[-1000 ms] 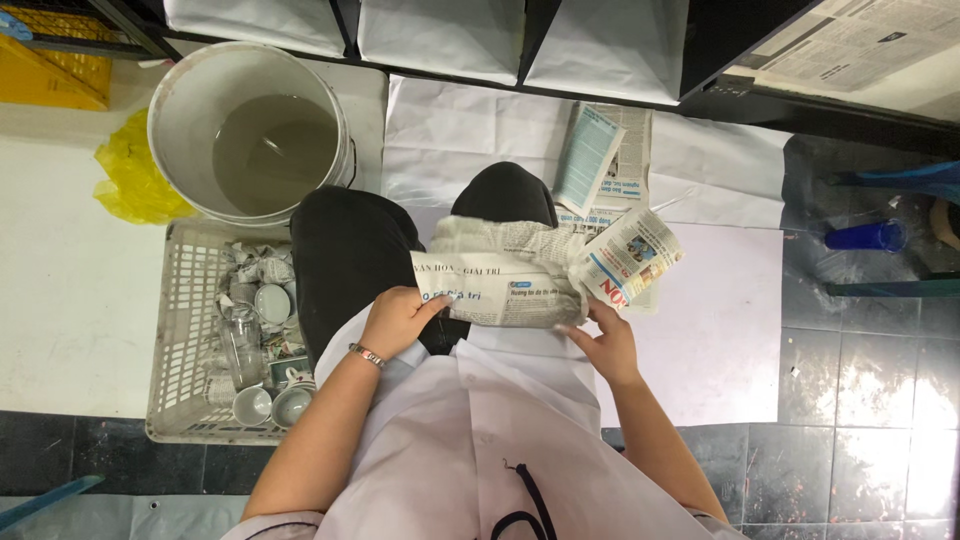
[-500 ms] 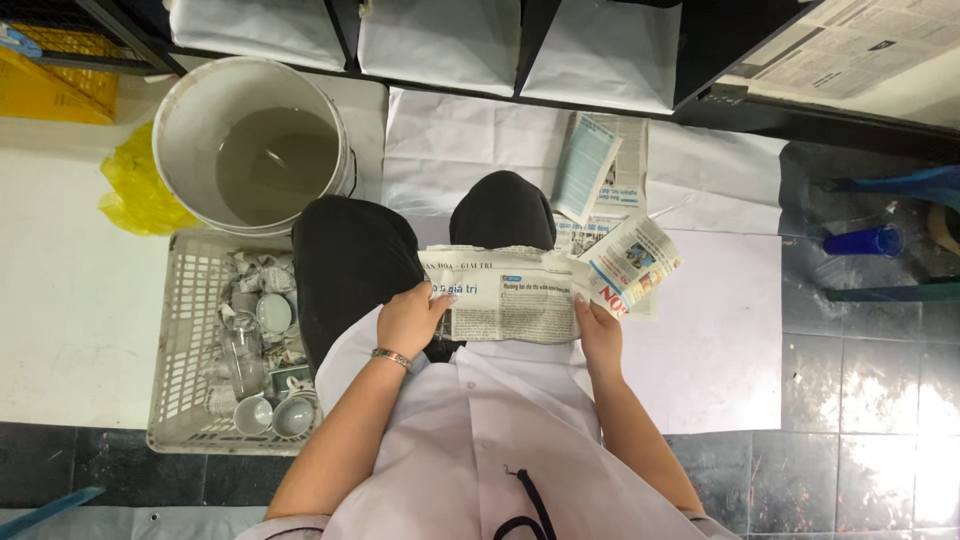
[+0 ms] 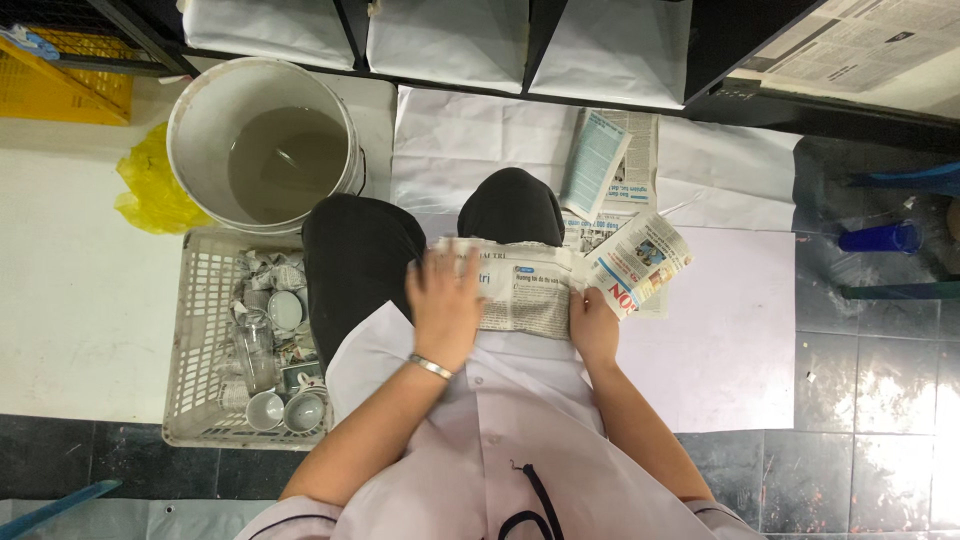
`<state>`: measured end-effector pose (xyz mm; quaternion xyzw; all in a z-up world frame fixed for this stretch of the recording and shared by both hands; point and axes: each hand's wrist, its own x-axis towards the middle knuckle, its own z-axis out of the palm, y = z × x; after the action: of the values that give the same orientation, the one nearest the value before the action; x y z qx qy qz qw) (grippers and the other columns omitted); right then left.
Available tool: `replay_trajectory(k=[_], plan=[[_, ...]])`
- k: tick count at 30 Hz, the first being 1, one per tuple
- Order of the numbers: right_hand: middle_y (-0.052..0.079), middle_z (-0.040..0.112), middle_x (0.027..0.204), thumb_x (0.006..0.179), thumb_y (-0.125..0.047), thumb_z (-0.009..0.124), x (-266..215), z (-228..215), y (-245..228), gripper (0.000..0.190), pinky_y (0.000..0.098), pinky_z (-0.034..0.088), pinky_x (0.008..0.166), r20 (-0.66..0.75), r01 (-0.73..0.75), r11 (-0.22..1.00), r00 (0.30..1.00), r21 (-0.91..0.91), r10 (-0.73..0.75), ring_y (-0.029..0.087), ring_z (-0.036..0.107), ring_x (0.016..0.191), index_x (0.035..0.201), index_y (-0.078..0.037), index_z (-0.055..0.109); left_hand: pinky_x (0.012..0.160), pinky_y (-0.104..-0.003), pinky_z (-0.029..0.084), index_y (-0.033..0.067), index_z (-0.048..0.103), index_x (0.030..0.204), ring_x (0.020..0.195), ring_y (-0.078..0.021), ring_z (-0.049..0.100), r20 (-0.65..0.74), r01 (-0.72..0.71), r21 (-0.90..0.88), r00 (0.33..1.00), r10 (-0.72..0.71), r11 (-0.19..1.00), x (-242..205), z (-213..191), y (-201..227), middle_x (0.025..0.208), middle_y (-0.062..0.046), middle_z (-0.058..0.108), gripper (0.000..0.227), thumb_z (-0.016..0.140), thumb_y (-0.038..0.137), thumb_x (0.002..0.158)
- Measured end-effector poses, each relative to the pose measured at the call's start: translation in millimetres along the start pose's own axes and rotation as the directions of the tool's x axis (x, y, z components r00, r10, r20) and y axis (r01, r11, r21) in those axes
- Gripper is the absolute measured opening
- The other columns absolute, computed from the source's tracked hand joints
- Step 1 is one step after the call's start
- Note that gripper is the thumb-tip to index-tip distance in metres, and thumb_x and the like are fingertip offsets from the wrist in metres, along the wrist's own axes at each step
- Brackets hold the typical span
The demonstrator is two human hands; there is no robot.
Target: The person sits on the floor and wraps individual glassware items with newspaper. They pick each item from a plastic basket, wrap it in a sheet of newspaper, and place the wrapped bundle onto a nearby shelf.
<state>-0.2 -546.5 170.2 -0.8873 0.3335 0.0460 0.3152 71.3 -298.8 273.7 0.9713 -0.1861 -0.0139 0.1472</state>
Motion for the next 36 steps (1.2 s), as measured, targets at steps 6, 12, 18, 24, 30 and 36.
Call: replay_trajectory(k=[6,12,18,24,30,36], plan=[[0.021,0.071,0.086,0.101,-0.038,0.056,-3,1,-1,0.033,0.0539,0.051,0.074,-0.032,0.046,0.996,0.998,-0.081,-0.048,0.044,0.068,0.083,0.096,-0.006,0.063,0.12,-0.064,0.016,0.01,0.04,0.152,0.152,-0.035,0.026,0.229,-0.232,-0.121,0.939,0.255,0.965,15,37,44,0.162,-0.016,0.033,0.088,0.069,0.056,0.083],[0.021,0.071,0.085,0.101,-0.039,0.056,1,1,5,0.033,0.0514,0.051,0.075,0.013,-0.042,0.999,0.999,-0.031,0.042,0.043,0.068,0.083,0.096,-0.007,0.061,0.12,-0.062,0.01,0.0183,0.029,0.16,0.153,-0.038,0.019,0.241,-0.156,-0.236,0.947,0.213,0.959,16,66,16,0.167,-0.017,0.02,0.096,0.06,0.072,0.086],[0.021,0.07,0.084,0.101,-0.04,0.056,3,11,16,0.033,0.0524,0.05,0.073,-0.009,-0.008,0.999,1.0,-0.032,0.008,0.043,0.067,0.083,0.097,-0.008,0.059,0.122,-0.055,0.004,0.02,0.021,0.162,0.153,-0.0457,0.009,0.409,0.038,-0.16,0.912,0.031,0.986,16,59,-2,0.167,-0.024,0.011,0.114,0.064,0.08,0.075],[0.021,0.07,0.084,0.103,-0.036,0.056,2,13,26,0.028,0.0529,0.05,0.073,-0.003,0.014,1.0,1.0,-0.015,-0.014,0.044,0.067,0.082,0.102,-0.008,0.057,0.121,-0.061,-0.002,0.0122,0.019,0.16,0.153,-0.0433,0.008,0.479,0.156,-0.021,0.868,-0.127,0.987,13,33,-24,0.165,-0.024,0.012,0.122,0.063,0.085,0.073],[0.02,0.07,0.091,0.101,-0.019,0.05,0,19,32,0.027,0.0478,0.051,0.076,-0.133,0.117,0.975,0.987,0.189,-0.092,0.038,0.069,0.086,0.125,-0.01,0.058,0.117,-0.067,0.016,0.0094,0.041,0.151,0.148,-0.0395,0.028,0.076,-0.162,-0.09,0.983,0.169,0.983,-2,19,15,0.161,-0.02,0.035,0.101,0.075,0.065,0.074],[0.007,0.071,0.083,0.1,-0.018,0.057,-8,21,56,0.039,0.035,0.05,0.071,0.034,-0.133,0.887,0.991,0.442,0.132,0.017,0.064,0.074,0.138,-0.011,0.053,0.118,-0.064,0.021,0.0066,0.044,0.15,0.145,-0.0401,0.034,0.26,-0.4,-0.097,0.874,0.411,0.911,-4,51,49,0.155,-0.019,0.04,0.097,0.076,0.058,0.074]])
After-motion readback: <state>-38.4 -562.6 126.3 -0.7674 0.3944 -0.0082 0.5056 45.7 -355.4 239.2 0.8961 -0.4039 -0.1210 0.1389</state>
